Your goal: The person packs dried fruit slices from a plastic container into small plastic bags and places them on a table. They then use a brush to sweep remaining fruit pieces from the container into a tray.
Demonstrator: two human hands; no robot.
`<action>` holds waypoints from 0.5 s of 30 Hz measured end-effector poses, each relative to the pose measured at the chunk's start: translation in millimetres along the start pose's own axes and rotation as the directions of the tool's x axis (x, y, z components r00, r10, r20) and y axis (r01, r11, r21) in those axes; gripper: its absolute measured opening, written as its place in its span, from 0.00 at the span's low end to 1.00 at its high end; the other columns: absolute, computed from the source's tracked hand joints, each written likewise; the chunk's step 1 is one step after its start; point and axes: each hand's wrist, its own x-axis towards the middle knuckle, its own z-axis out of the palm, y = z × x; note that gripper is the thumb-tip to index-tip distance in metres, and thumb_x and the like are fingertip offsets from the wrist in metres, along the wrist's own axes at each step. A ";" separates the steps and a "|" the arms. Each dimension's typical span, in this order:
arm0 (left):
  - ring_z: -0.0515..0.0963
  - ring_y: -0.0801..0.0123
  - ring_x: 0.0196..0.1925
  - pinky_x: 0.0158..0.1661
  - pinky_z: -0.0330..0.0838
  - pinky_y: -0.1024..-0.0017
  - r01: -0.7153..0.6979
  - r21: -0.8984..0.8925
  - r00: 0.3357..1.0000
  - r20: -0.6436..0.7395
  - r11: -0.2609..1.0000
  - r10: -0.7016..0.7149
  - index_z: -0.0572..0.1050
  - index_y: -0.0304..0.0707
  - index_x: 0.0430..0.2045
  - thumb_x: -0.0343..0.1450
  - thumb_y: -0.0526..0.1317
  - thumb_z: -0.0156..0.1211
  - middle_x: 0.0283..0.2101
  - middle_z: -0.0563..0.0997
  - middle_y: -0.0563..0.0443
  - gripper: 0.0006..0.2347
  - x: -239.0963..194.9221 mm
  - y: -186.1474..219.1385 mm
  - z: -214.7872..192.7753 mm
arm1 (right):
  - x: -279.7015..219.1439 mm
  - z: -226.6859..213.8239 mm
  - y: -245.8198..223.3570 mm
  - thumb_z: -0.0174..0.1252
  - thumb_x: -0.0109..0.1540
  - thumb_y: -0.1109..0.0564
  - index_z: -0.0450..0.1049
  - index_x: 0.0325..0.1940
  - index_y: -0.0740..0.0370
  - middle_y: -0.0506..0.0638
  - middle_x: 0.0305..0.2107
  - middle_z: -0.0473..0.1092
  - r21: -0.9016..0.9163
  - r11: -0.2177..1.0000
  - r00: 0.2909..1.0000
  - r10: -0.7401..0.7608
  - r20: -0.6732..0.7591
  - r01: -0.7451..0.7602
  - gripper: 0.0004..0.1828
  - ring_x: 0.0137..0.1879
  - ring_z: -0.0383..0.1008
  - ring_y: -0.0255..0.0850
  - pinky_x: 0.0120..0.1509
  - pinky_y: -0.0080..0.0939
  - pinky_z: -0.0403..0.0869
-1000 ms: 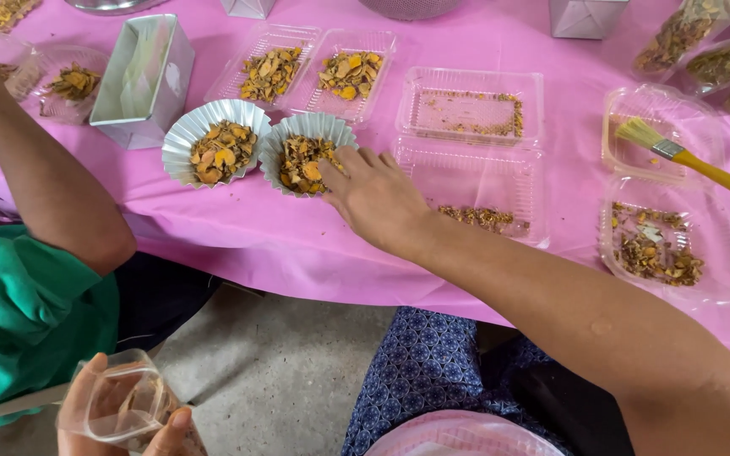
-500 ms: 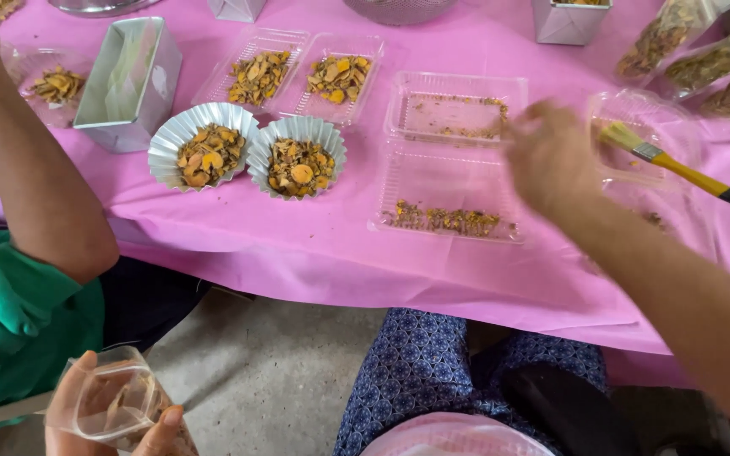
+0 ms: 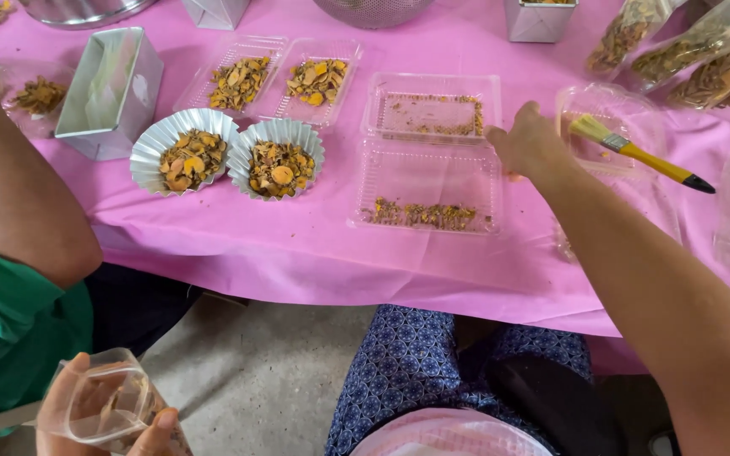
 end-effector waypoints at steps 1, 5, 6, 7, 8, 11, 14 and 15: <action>0.76 0.43 0.47 0.45 0.74 0.61 -0.379 0.143 0.924 0.015 0.914 0.381 0.69 0.69 0.43 0.77 0.32 0.52 0.67 0.61 0.17 0.14 4.6 0.9 5.3 | 10.2 4.8 1.7 0.52 0.72 0.44 0.53 0.67 0.68 0.60 0.25 0.73 0.057 0.996 0.997 0.059 0.041 -0.062 0.31 0.29 0.71 0.49 0.32 0.51 0.68; 0.78 0.45 0.58 0.59 0.77 0.61 -0.146 0.048 0.989 -0.019 0.988 0.147 0.74 0.65 0.44 0.74 0.35 0.64 0.72 0.60 0.35 0.13 -11.9 2.3 4.9 | 14.6 15.2 4.4 0.52 0.74 0.45 0.66 0.25 0.63 0.60 0.17 0.70 0.216 0.974 0.996 0.055 0.077 -0.071 0.27 0.15 0.51 0.39 0.20 0.37 0.49; 0.76 0.51 0.54 0.53 0.73 0.68 0.069 -0.043 0.996 -0.056 0.997 -0.071 0.67 0.43 0.56 0.67 0.34 0.63 0.63 0.66 0.31 0.22 -7.3 9.2 5.9 | 24.9 20.2 7.4 0.56 0.70 0.52 0.67 0.30 0.64 0.58 0.18 0.66 0.335 0.937 0.994 0.075 0.083 -0.099 0.18 0.18 0.54 0.40 0.22 0.39 0.51; 0.75 0.56 0.51 0.47 0.69 0.75 0.279 -0.138 0.955 -0.069 0.950 -0.290 0.60 0.21 0.68 0.60 0.33 0.63 0.53 0.71 0.26 0.37 -3.5 16.7 5.8 | 34.4 26.6 11.5 0.60 0.67 0.60 0.69 0.34 0.65 0.56 0.19 0.63 0.447 0.886 0.991 0.095 0.095 -0.128 0.10 0.21 0.58 0.41 0.24 0.40 0.52; 0.75 0.56 0.51 0.47 0.69 0.75 0.282 -0.137 0.954 -0.067 0.950 -0.293 0.60 0.21 0.68 0.60 0.33 0.63 0.53 0.71 0.26 0.37 -2.7 19.2 5.3 | 40.2 29.5 16.5 0.60 0.67 0.60 0.69 0.34 0.65 0.56 0.19 0.63 0.444 0.886 0.991 0.097 0.097 -0.131 0.10 0.21 0.58 0.41 0.24 0.40 0.52; 0.74 0.53 0.51 0.47 0.69 0.71 0.199 -0.095 0.978 -0.041 0.975 -0.203 0.58 0.14 0.65 0.59 0.33 0.62 0.63 0.65 0.29 0.36 -0.5 18.4 5.6 | 47.5 30.6 23.5 0.62 0.66 0.64 0.75 0.37 0.68 0.57 0.24 0.66 0.563 0.812 0.987 0.097 0.126 -0.152 0.04 0.24 0.60 0.42 0.25 0.40 0.64; 0.76 0.44 0.53 0.47 0.76 0.61 -0.276 0.093 0.960 -0.030 0.957 0.280 0.73 0.71 0.42 0.79 0.34 0.57 0.69 0.62 0.26 0.13 -2.3 15.4 6.7 | 38.7 27.2 25.8 0.60 0.67 0.64 0.74 0.42 0.68 0.59 0.27 0.69 0.567 0.811 0.983 0.058 0.174 -0.148 0.03 0.29 0.68 0.46 0.37 0.44 0.79; 0.75 0.51 0.53 0.45 0.72 0.69 0.030 -0.031 0.998 -0.049 0.999 -0.032 0.66 0.47 0.55 0.68 0.33 0.60 0.61 0.66 0.27 0.20 -0.3 23.3 5.8 | 40.6 29.7 28.7 0.60 0.66 0.64 0.73 0.42 0.65 0.57 0.27 0.68 0.618 0.770 0.981 0.054 0.187 -0.160 0.02 0.31 0.68 0.45 0.41 0.46 0.79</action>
